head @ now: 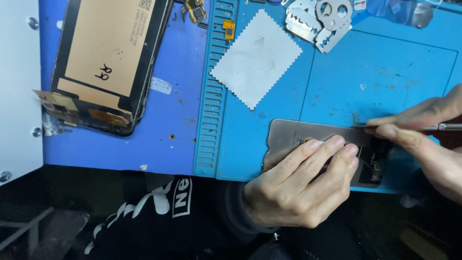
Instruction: The person is cleaning and preparing a phone screen component using a toothbrush, liquid cleaner, and a cloth, then performing precision work with a metal tool.
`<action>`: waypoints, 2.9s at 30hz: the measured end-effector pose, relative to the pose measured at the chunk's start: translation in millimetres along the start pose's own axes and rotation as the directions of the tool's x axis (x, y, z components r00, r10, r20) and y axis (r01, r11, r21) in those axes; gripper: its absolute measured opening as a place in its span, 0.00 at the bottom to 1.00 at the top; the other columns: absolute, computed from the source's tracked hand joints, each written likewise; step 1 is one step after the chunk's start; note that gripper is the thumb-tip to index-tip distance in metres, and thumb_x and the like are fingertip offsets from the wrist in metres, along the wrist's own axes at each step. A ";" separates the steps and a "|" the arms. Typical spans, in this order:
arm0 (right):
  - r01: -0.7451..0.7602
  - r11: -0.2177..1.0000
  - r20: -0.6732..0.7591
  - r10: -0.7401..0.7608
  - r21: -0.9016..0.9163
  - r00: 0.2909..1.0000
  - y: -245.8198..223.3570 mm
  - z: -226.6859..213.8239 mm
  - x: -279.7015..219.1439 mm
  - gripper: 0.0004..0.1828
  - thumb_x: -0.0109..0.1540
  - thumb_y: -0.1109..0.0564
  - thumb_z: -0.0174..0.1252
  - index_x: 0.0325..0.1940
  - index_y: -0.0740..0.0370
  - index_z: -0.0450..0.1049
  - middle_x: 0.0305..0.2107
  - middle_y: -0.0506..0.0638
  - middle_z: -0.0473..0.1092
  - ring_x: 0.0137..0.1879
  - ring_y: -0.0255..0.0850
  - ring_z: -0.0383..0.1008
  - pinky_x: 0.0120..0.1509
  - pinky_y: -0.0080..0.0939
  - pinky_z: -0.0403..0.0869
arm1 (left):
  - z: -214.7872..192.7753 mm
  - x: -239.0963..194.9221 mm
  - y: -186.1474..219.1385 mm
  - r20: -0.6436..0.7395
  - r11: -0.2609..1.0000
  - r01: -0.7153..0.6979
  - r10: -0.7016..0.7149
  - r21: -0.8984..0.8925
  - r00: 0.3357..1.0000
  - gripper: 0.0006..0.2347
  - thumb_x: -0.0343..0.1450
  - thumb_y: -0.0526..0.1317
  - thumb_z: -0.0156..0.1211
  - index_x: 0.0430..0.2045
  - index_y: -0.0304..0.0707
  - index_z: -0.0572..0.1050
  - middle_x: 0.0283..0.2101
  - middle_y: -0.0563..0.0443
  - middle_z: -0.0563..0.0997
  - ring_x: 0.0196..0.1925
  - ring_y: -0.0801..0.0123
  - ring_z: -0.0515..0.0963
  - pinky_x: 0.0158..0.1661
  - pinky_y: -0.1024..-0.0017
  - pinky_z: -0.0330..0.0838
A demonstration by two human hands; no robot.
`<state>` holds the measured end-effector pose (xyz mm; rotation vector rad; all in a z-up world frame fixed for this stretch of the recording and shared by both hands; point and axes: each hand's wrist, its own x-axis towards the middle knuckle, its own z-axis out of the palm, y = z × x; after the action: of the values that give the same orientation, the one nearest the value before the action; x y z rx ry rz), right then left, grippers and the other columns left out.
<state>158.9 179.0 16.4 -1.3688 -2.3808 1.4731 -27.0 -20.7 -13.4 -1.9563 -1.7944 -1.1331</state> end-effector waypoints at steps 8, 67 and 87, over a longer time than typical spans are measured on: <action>0.322 0.947 -0.035 -0.322 0.007 0.946 -93.6 38.6 1.0 0.09 0.64 0.68 0.60 0.36 0.67 0.65 0.36 0.61 0.77 0.49 0.45 0.82 0.57 0.43 0.83 | -17.3 14.5 -0.1 0.060 0.998 -0.033 0.030 0.050 0.998 0.11 0.72 0.41 0.57 0.42 0.39 0.84 0.50 0.50 0.84 0.56 0.66 0.83 0.60 0.70 0.72; -0.404 0.913 0.100 0.399 0.044 0.912 195.7 -55.9 -21.0 0.25 0.67 0.46 0.54 0.62 0.64 0.75 0.58 0.58 0.74 0.69 0.44 0.69 0.75 0.50 0.62 | -5.0 16.7 8.0 0.254 0.999 -0.031 0.021 0.034 0.967 0.10 0.82 0.43 0.56 0.56 0.45 0.75 0.56 0.54 0.78 0.65 0.60 0.78 0.65 0.53 0.73; 0.298 0.952 -0.036 -0.301 -0.071 0.953 -22.5 -5.4 -5.9 0.12 0.65 0.62 0.63 0.37 0.61 0.64 0.32 0.52 0.77 0.47 0.36 0.83 0.52 0.35 0.82 | -2.0 13.1 1.4 0.065 0.996 -0.046 0.042 0.073 0.997 0.05 0.77 0.39 0.66 0.43 0.39 0.80 0.46 0.53 0.83 0.56 0.60 0.83 0.56 0.65 0.78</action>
<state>150.0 175.0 38.3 -0.9809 -2.4888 1.2804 -27.3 -12.7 -2.7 -1.9996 -1.7886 -0.9861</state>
